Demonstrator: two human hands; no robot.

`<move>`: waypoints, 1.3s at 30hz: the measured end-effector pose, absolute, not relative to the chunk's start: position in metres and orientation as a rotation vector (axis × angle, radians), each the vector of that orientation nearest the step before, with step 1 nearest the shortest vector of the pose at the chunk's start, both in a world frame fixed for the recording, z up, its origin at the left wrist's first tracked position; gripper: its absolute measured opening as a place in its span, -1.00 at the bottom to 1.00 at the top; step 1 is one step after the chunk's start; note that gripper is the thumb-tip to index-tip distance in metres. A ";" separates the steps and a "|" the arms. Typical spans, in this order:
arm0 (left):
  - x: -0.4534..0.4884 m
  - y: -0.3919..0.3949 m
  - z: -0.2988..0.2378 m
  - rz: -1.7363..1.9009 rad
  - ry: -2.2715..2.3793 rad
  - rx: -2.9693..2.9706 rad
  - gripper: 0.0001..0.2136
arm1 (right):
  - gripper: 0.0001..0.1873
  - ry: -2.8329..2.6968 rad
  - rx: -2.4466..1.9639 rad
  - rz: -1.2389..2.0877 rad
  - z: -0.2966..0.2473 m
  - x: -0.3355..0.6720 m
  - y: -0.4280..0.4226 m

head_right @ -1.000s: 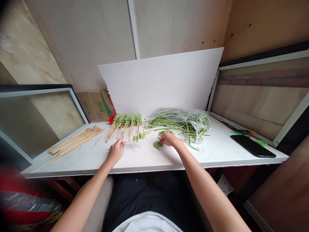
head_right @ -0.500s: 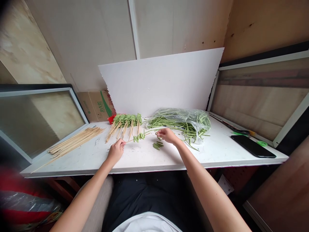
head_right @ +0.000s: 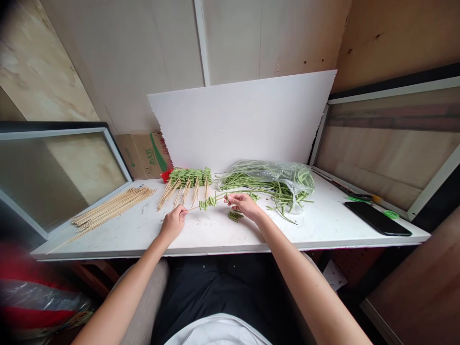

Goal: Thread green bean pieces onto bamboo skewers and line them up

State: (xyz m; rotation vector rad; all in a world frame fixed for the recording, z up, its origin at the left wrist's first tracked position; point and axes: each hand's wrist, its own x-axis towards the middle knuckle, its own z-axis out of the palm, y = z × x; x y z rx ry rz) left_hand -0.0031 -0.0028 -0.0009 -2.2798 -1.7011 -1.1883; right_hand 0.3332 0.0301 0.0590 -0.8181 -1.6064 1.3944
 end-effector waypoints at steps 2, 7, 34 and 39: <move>-0.003 -0.003 -0.001 -1.188 -1.706 -2.272 -0.81 | -0.46 -1.624 -0.802 1.402 0.060 0.331 0.028; -0.004 -0.002 -0.001 -1.186 -1.694 -2.274 -0.82 | -0.44 -1.608 -0.842 1.403 0.059 0.329 0.028; -0.003 -0.005 0.003 -1.128 -1.738 -2.237 -0.79 | -0.52 -1.576 -0.790 1.379 0.056 0.328 0.032; -0.003 -0.006 0.003 -1.099 -1.739 -2.232 -0.78 | -0.56 -1.575 -0.817 1.334 0.049 0.330 0.039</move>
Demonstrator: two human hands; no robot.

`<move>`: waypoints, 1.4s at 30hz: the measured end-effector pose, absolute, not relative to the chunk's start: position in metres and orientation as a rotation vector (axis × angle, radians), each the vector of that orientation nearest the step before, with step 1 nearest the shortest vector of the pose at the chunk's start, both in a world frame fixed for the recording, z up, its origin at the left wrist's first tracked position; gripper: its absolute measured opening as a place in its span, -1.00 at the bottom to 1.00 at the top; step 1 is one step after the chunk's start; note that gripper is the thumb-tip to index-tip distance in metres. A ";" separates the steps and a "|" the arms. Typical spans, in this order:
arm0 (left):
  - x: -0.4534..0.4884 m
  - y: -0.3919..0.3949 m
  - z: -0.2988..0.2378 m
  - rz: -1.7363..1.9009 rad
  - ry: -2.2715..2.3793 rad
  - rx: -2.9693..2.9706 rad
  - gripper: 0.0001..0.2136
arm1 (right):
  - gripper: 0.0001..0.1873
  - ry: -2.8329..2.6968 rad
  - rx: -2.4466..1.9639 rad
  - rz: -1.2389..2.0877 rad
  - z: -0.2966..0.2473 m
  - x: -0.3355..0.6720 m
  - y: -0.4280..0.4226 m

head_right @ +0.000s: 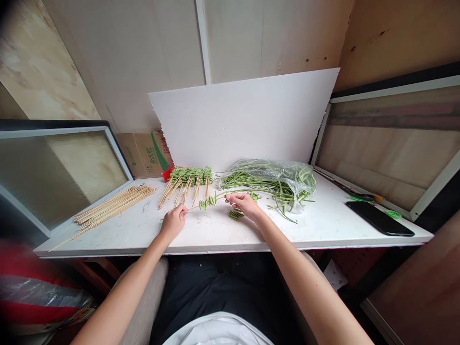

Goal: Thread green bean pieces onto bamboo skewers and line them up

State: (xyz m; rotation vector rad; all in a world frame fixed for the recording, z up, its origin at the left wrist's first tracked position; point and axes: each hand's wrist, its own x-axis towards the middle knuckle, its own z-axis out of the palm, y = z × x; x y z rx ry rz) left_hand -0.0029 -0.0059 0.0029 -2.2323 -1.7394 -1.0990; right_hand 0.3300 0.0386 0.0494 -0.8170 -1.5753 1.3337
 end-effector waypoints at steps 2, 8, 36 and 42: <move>-0.003 -0.006 0.003 -1.090 -1.734 -2.237 -0.78 | -0.58 -1.570 -0.807 1.328 0.046 0.331 0.041; -0.003 -0.009 0.005 -1.065 -1.704 -2.255 -0.77 | -0.63 -1.542 -0.815 1.295 0.037 0.330 0.048; -0.004 -0.007 0.003 -1.056 -1.697 -2.230 -0.76 | -0.54 -1.594 -0.977 0.878 0.046 0.314 0.034; -0.005 -0.006 0.002 -1.057 -1.689 -2.240 -0.74 | -0.50 -1.580 -0.961 0.929 0.041 0.313 0.034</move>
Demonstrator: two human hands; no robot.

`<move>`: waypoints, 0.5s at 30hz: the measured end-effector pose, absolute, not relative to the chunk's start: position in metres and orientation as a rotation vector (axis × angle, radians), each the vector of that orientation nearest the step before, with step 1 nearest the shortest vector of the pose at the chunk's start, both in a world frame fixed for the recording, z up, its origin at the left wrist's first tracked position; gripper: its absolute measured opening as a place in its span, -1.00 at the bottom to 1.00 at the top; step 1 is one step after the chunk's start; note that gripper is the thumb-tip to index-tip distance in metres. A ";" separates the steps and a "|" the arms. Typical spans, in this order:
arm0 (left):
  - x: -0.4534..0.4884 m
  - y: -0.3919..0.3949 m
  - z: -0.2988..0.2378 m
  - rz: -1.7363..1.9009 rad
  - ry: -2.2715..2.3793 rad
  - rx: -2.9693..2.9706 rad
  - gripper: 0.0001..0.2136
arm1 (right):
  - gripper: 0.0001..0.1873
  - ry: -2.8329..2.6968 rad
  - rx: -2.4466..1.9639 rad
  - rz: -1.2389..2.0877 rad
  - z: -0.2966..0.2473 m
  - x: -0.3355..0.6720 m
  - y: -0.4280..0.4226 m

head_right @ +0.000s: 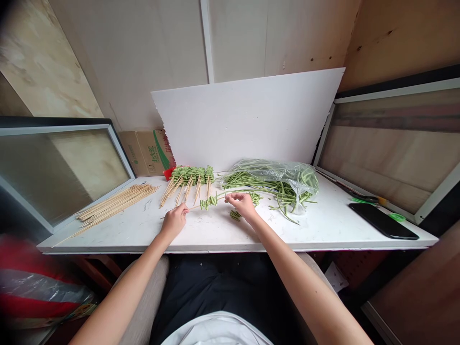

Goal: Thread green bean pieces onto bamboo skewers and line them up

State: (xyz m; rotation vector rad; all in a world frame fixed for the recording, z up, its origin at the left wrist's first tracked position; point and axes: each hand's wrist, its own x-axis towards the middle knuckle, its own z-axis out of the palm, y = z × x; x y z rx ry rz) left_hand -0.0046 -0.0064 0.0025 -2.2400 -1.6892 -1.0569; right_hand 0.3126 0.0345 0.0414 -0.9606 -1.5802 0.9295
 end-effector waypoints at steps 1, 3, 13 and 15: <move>-0.005 -0.006 0.002 -1.061 -1.685 -2.240 -0.73 | -0.49 -1.577 -0.959 0.938 0.041 0.312 0.035; -0.005 -0.007 0.002 -1.068 -1.671 -2.244 -0.72 | -0.47 -1.581 -0.954 0.944 0.039 0.312 0.035; -0.004 -0.009 0.005 -1.119 -1.636 -2.302 -0.74 | -0.47 -1.579 -0.930 0.997 0.038 0.311 0.035; -0.004 -0.009 0.005 -1.135 -1.626 -2.318 -0.74 | -0.47 -1.579 -0.924 1.004 0.038 0.311 0.035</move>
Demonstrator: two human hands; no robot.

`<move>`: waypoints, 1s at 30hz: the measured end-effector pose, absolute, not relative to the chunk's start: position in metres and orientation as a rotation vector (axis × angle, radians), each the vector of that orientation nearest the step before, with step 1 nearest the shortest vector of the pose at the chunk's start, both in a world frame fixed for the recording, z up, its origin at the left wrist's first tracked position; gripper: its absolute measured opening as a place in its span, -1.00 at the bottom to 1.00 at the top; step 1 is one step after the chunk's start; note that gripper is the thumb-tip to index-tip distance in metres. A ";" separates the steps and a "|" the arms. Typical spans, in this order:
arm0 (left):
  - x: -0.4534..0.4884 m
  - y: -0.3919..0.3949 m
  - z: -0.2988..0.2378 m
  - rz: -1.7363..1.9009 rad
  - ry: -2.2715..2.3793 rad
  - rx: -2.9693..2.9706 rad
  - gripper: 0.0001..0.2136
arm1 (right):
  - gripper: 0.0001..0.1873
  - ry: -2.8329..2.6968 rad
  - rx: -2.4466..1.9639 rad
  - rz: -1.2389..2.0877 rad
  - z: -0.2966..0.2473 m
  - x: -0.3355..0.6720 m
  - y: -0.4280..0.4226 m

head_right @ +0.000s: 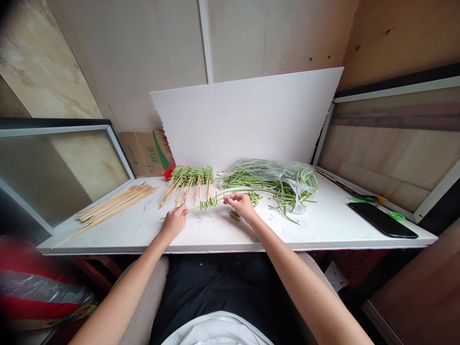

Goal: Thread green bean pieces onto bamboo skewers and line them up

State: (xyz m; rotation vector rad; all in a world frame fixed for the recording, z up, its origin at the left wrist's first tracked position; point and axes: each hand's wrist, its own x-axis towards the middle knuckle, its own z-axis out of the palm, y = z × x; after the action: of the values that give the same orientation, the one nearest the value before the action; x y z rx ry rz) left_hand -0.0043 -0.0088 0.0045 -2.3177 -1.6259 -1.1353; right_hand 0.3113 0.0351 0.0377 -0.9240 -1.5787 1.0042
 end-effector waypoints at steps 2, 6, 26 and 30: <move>-0.005 -0.008 0.003 -1.148 -1.612 -2.332 -0.74 | -0.47 -1.576 -0.911 1.013 0.037 0.312 0.035; -0.006 -0.007 0.002 -1.161 -1.587 -2.356 -0.74 | -0.47 -1.563 -0.901 1.046 0.036 0.313 0.036; -0.001 -0.010 0.004 -1.161 -1.515 -2.342 -0.76 | -0.54 -1.572 -0.843 1.176 0.039 0.317 0.034; 0.001 -0.011 0.005 -1.176 -1.489 -2.378 -0.73 | -0.57 -1.617 -0.835 1.161 0.039 0.310 0.030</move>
State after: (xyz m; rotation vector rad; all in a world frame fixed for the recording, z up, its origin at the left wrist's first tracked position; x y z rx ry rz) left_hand 0.0013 -0.0113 0.0048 -2.3775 -1.4890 -1.1759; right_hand 0.3100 0.0300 0.0389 -0.8354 -1.6170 1.1607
